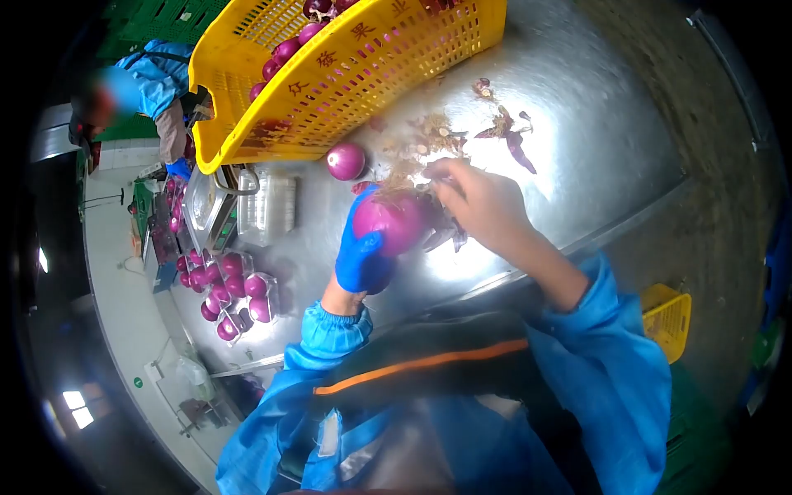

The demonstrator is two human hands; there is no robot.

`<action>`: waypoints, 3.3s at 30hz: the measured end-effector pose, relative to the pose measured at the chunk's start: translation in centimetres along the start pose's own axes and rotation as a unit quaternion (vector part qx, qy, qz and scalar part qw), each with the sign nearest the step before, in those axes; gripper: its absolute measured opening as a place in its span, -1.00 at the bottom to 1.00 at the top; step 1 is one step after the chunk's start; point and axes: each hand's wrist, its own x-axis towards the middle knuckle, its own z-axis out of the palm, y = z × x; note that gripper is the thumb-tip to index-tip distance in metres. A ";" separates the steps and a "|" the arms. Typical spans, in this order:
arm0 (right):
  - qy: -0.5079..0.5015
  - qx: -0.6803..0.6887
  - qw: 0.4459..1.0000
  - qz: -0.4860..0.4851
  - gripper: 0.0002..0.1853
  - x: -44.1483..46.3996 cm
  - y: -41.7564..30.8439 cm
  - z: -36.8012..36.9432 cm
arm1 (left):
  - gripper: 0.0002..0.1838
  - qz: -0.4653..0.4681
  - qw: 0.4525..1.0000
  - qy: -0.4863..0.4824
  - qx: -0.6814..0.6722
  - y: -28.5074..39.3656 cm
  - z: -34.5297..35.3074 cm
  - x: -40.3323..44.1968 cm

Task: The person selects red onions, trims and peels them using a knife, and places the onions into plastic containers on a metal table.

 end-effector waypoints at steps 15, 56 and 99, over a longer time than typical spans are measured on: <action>-0.021 -0.185 0.954 -0.237 -0.77 -1.0 1.9 0.6 | 0.03 0.079 0.983 -0.048 0.156 1.5 0.5 -0.1; -0.008 0.055 0.996 -0.072 -0.70 -3.3 0.9 2.8 | -0.16 0.142 0.947 -0.048 0.285 -0.2 -0.1 1.1; 0.611 -0.105 0.784 0.023 -0.65 -40.7 -7.5 15.6 | -0.21 0.145 0.580 -0.712 0.368 -11.9 7.8 -25.4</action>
